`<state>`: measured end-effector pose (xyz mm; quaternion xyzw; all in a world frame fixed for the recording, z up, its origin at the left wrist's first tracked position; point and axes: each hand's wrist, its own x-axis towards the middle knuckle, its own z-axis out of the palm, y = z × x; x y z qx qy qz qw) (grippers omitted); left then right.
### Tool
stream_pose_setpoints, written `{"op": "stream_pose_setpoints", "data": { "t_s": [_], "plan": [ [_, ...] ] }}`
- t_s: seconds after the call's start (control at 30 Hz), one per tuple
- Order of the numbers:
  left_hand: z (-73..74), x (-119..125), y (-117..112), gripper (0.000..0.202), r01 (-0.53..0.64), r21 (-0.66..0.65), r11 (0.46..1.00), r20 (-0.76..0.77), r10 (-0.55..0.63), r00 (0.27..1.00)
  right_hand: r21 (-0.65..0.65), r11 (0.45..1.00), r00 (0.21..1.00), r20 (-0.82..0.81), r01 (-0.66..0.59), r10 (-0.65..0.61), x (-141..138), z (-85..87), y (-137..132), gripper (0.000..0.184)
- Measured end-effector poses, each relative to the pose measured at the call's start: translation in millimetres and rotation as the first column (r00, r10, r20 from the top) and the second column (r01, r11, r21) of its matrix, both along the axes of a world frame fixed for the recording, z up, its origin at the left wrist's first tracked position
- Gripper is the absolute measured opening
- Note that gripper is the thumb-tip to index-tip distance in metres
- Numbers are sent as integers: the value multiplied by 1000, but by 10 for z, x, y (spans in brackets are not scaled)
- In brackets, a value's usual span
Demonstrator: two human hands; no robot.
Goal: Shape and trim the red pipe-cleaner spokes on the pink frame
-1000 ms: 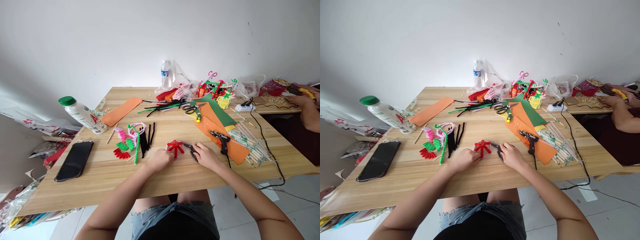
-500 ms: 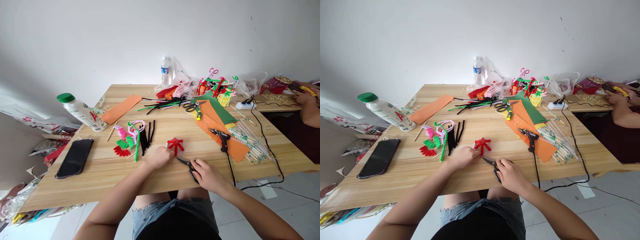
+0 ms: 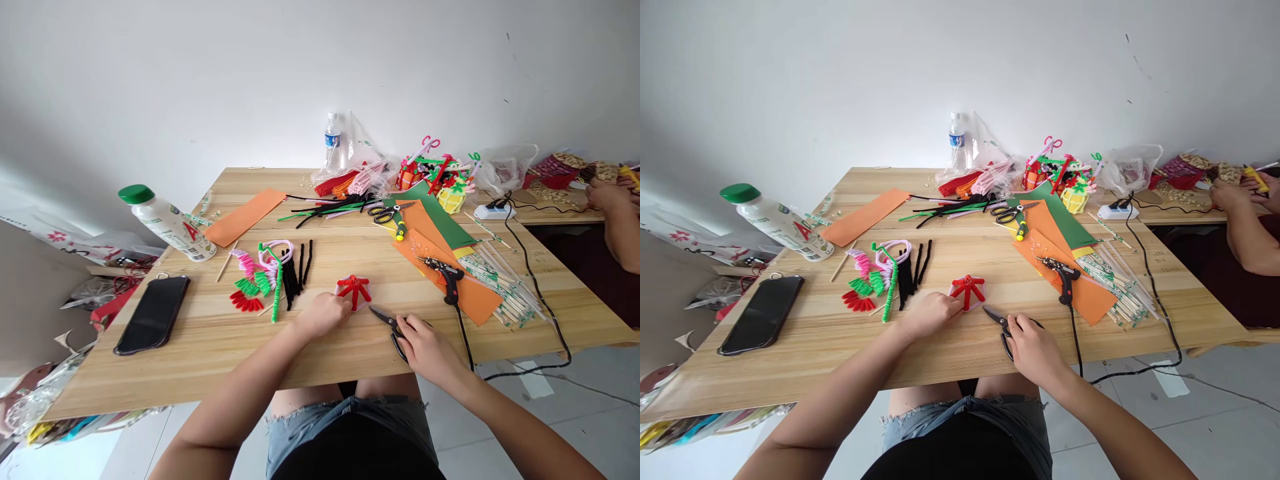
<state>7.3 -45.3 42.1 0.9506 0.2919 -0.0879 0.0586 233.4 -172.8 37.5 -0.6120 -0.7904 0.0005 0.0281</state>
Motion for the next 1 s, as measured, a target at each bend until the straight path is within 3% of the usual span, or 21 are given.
{"op": "stream_pose_setpoints", "data": {
  "t_s": [0.2, 1.0],
  "plan": [
    [90, -1, -29, 32, -49, 24, 999, 22, 48, 999, -6, 1000, 999, 38, 27, -26, -38, -17, 98, 37],
    [114, -6, -33, 34, -36, 60, 998, 37, 34, 999, -70, 997, 999, 27, 18, -16, -10, 77, 173, 37]
  ]
}}
